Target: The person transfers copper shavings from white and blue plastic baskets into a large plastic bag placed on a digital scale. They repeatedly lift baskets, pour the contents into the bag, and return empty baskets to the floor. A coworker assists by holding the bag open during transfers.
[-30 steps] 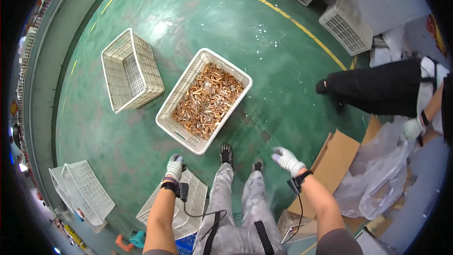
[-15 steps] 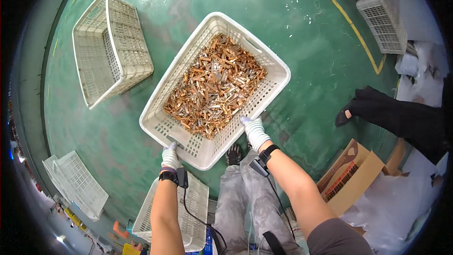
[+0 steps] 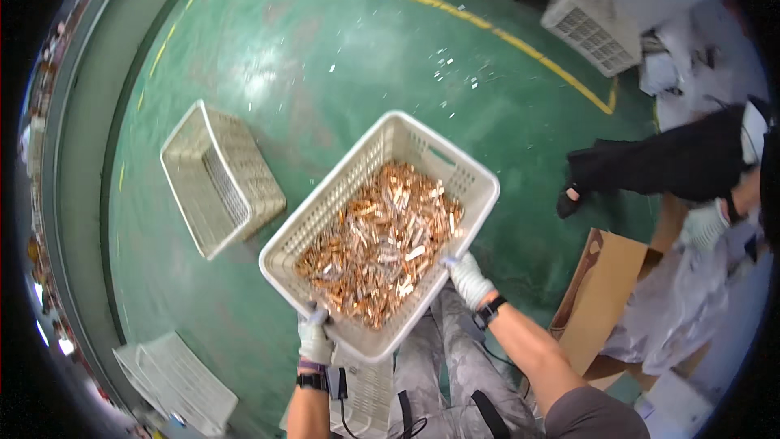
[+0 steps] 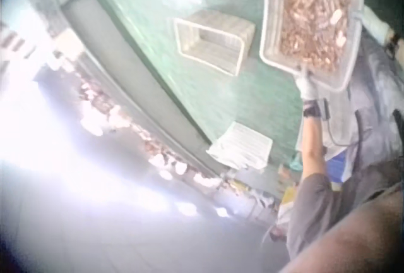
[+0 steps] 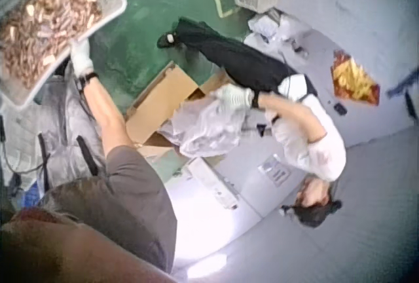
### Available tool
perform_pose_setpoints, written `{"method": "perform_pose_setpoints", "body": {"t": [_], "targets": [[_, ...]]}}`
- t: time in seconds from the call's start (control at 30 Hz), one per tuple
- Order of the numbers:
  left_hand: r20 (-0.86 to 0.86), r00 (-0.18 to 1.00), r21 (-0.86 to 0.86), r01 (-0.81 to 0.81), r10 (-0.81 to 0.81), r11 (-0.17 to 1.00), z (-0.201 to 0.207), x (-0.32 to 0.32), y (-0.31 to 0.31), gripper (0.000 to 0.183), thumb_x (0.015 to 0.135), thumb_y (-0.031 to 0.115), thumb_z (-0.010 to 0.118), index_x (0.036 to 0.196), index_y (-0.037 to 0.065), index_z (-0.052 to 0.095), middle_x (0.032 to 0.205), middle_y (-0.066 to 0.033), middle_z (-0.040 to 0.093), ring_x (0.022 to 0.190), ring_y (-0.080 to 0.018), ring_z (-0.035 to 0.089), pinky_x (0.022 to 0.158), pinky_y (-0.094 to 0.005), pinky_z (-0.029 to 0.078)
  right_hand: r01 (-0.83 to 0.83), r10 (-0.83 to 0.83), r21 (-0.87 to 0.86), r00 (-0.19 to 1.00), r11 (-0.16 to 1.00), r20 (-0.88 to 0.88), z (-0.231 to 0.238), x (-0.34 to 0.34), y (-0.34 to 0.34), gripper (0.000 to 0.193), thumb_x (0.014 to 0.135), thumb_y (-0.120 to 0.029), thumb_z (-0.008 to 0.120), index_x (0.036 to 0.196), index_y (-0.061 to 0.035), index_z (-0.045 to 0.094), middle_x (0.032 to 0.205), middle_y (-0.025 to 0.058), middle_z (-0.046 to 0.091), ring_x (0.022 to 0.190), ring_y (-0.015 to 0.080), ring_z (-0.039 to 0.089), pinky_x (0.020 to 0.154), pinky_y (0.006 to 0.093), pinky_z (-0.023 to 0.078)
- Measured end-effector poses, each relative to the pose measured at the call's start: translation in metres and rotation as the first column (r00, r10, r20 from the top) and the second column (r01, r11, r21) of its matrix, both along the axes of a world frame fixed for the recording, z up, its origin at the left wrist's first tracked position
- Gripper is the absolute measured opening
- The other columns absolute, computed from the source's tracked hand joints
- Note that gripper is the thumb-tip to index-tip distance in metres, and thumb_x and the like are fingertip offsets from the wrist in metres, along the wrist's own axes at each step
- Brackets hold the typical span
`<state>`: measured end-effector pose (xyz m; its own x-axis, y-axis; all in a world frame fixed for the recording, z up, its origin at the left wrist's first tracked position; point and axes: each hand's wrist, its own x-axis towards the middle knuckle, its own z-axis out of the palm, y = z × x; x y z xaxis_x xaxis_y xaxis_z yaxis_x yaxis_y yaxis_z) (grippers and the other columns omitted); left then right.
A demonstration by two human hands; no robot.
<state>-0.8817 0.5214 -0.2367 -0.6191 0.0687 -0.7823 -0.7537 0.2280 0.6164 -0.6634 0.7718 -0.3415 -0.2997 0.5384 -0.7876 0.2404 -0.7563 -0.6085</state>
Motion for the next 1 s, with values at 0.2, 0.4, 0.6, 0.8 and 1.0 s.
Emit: {"method": "perform_pose_setpoints", "body": {"t": [0.2,0.4,0.6,0.8,1.0], "targets": [[-0.065,0.947,0.051,0.318,-0.315,0.947,0.11,-0.01,-0.006,0.05,0.069,0.007,0.064,0.116,0.003,0.047,0.086,-0.0045,0.052,0.07,-0.0161,0.053,0.062,-0.0304,0.049,0.171,-0.174,0.038,0.978,0.984,0.113,0.126,0.058,-0.087,0.04,0.082,-0.01,0.064,0.118,0.0039,0.054,0.107,0.0102,0.062,0.096,0.0221,0.059,0.087,0.0338,0.049],[-0.15,0.905,0.238,0.424,-0.398,0.874,0.099,-0.024,-0.035,0.029,0.071,0.006,0.061,0.099,0.004,0.053,0.082,-0.0025,0.052,0.064,-0.0142,0.05,0.058,-0.0275,0.045,0.204,-0.207,0.052,0.976,0.978,0.069,0.153,0.059,-0.117,0.039,0.081,-0.014,0.067,0.113,0.003,0.053,0.097,0.0089,0.061,0.089,0.0186,0.057,0.08,0.0335,0.049],[-0.139,0.881,0.248,0.473,-0.452,0.846,0.064,-0.041,-0.075,0.048,0.071,0.002,0.061,0.117,-0.001,0.047,0.079,-0.0048,0.051,0.059,-0.017,0.051,0.055,-0.0301,0.044,0.18,-0.254,0.333,0.948,0.926,0.194,0.128,0.067,-0.185,0.045,0.082,-0.027,0.066,0.116,0.0022,0.058,0.104,0.0178,0.065,0.095,0.0284,0.061,0.088,0.037,0.046],[-0.082,0.798,0.239,0.597,-0.597,0.766,0.048,-0.082,-0.092,0.018,0.072,0.004,0.061,0.089,0.006,0.054,0.065,-0.0035,0.05,0.051,-0.0185,0.049,0.051,-0.031,0.043,-0.021,-0.028,0.174,0.962,0.984,0.271,0.091,0.071,-0.227,0.056,0.089,-0.043,0.053,0.125,-0.0006,0.056,0.121,0.0201,0.06,0.113,0.033,0.056,0.097,0.038,0.042],[-0.066,0.711,0.177,0.698,-0.7,0.693,0.054,-0.085,-0.083,0.018,0.074,0.001,0.058,0.091,0.007,0.056,0.069,-0.0032,0.053,0.051,-0.0183,0.049,0.047,-0.03,0.041,-0.051,0.056,-0.023,0.937,0.998,0.344,0.11,0.087,-0.247,0.059,0.092,-0.05,0.047,0.127,-0.0031,0.057,0.13,0.0184,0.057,0.121,0.0331,0.053,0.1,0.0376,0.04]]}}
